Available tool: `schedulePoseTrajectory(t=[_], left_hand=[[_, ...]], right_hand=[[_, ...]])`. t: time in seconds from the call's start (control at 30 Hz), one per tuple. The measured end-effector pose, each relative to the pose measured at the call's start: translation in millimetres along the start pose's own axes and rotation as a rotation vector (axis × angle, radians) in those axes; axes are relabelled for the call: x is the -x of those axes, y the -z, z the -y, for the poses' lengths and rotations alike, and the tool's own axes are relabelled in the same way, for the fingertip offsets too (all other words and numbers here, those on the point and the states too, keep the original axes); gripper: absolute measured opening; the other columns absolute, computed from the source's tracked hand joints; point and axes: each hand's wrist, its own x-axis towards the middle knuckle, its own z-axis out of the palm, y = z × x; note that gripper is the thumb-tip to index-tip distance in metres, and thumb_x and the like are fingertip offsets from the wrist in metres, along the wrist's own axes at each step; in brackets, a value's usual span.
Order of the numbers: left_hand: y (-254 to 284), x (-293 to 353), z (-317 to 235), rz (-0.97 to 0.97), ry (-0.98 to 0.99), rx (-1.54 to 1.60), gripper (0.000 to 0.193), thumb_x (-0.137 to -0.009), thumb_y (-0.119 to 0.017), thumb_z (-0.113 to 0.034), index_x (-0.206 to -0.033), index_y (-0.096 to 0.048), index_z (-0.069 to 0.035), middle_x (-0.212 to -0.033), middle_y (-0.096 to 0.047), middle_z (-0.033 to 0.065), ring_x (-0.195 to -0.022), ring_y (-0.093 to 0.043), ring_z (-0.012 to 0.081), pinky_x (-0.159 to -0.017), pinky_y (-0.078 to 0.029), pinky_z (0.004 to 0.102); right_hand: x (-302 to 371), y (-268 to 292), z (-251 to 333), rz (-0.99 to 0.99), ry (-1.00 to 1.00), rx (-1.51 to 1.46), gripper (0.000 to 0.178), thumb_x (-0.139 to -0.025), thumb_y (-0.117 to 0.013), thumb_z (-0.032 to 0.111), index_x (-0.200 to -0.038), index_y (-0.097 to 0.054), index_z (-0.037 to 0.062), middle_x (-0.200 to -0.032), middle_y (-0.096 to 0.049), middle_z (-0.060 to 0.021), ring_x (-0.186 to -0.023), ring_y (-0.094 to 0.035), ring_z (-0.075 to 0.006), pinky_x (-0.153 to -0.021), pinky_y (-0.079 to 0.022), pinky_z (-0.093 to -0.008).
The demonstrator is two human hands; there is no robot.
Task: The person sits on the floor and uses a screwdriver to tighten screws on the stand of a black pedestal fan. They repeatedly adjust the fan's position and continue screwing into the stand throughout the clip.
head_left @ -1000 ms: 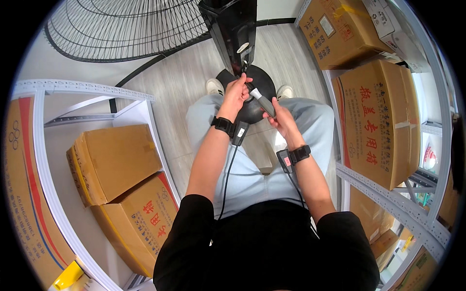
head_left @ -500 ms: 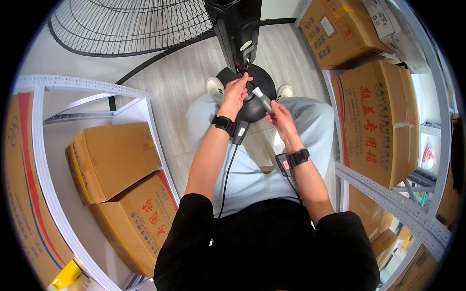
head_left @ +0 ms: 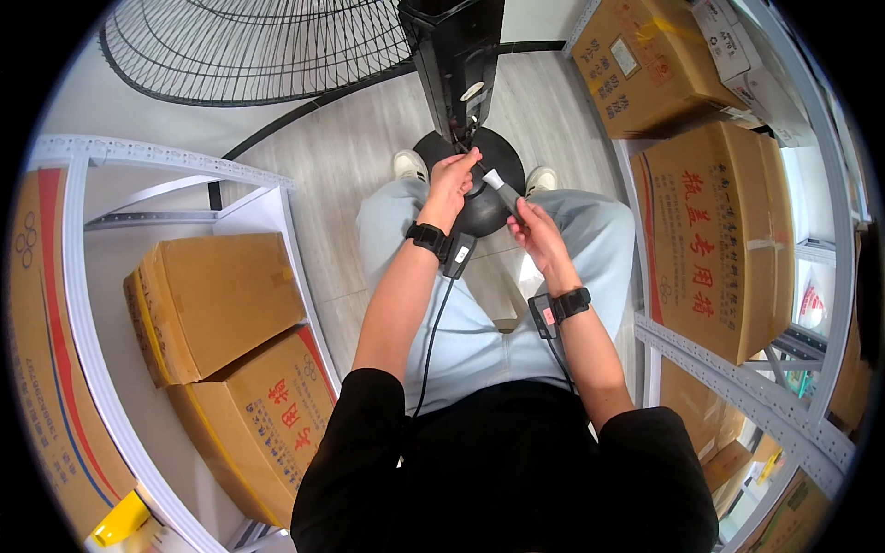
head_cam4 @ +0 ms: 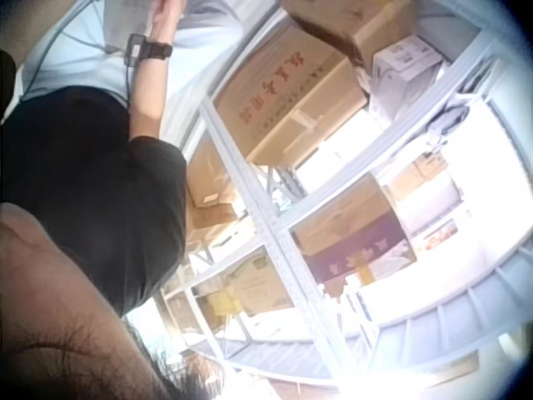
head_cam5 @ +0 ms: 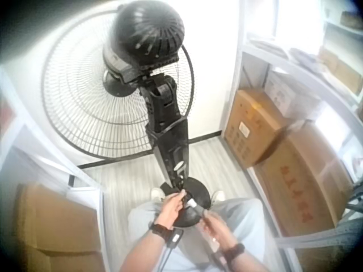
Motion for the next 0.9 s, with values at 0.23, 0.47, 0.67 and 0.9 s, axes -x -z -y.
schedulePoseTrajectory(t=[0.23,0.47,0.67,0.9], left_hand=[[5,-2,2,-0.051,0.008,-0.017,0.024,-0.079,-0.076,-0.022,-0.082,-0.060,-0.004,-0.062,-0.045,-0.0063,-0.047,-0.033,0.0027,-0.039,-0.023,0.0185],[3,2,-4,0.032,0.004,0.005,0.026,-0.078,-0.077,-0.024,-0.080,-0.059,-0.005,-0.061,-0.042,-0.0064,-0.048,-0.034,0.0027,-0.039,-0.023,0.0189],[-2,2,-1,-0.040,0.018,-0.005,0.024,-0.080,-0.076,-0.022,-0.080,-0.059,-0.005,-0.060,-0.041,-0.0066,-0.048,-0.035,0.0027,-0.039,-0.024,0.0190],[6,-4,3,0.004,-0.023,0.065,0.027,-0.077,-0.079,-0.022,-0.081,-0.060,-0.002,-0.066,-0.053,-0.0019,-0.049,-0.036,0.0037,-0.039,-0.025,0.0185]], right_hand=[[14,-23,10,-0.115,0.009,0.111,0.049,-0.095,-0.048,0.047,-0.107,-0.053,0.0001,-0.077,-0.062,-0.0042,-0.061,-0.057,-0.0090,-0.051,-0.044,-0.0205],[0,7,8,0.126,-0.208,0.007,0.043,-0.095,-0.049,0.043,-0.107,-0.053,0.0020,-0.081,-0.063,-0.0053,-0.065,-0.059,-0.0083,-0.052,-0.044,-0.0180],[8,-13,-6,-0.071,0.216,0.087,0.027,-0.091,-0.061,0.029,-0.107,-0.052,0.0089,-0.084,-0.060,-0.0027,-0.072,-0.059,-0.0086,-0.057,-0.045,-0.0177],[13,-11,23,0.010,-0.280,-0.041,0.032,-0.090,-0.063,0.030,-0.108,-0.051,0.0065,-0.084,-0.060,-0.0037,-0.069,-0.057,-0.0100,-0.060,-0.045,-0.0198]])
